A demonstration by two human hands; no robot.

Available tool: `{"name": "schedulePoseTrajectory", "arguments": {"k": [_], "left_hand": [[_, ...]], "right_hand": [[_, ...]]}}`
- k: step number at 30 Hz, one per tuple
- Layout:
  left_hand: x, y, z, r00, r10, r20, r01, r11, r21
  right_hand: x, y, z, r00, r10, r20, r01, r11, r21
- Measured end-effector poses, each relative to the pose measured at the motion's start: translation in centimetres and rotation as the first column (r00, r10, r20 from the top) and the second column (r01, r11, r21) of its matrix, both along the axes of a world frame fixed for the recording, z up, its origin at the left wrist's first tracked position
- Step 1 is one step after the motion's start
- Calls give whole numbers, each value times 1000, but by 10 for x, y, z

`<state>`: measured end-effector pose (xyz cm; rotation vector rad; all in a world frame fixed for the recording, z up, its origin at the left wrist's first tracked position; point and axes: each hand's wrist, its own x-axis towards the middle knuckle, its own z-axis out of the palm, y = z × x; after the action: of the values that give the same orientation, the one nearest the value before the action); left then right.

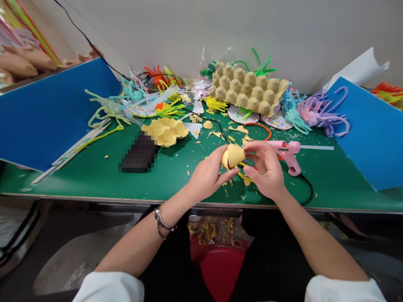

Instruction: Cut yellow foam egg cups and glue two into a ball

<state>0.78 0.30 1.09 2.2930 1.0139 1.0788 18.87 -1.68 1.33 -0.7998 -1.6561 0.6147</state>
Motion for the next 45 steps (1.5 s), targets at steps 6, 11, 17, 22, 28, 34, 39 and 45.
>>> {"name": "schedulePoseTrajectory", "arguments": {"k": [6, 11, 17, 22, 28, 34, 39, 45], "left_hand": [[2, 1, -4, 999, -23, -38, 26, 996, 83], [-2, 2, 3, 999, -44, -17, 46, 989, 143], [-12, 13, 4, 947, 19, 321, -8, 999, -37], [-14, 21, 2, 817, 12, 577, 198, 933, -300], [-12, 17, 2, 841, -72, 537, 274, 911, -308], [-12, 20, -6, 862, -147, 485, 293, 926, -239], [-10, 27, -9, 832, -60, 551, 242, 934, -263], [-12, 27, -3, 829, 36, 557, 194, 917, -347]], "right_hand": [[-6, -2, 3, 999, -9, 41, 15, 987, -157], [-2, -1, 5, 999, -23, -36, 16, 985, -171], [5, -8, 13, 935, -35, 352, 59, 996, -60], [-12, -10, 0, 610, 43, 791, -51, 999, -16], [-7, -7, 12, 571, -114, 813, 52, 993, 103], [53, -49, 45, 94, -283, 955, 740, 661, 123], [81, -37, 23, 10, -394, 919, 790, 567, 234], [92, 5, -9, 155, -416, 896, 819, 561, 119]]}}
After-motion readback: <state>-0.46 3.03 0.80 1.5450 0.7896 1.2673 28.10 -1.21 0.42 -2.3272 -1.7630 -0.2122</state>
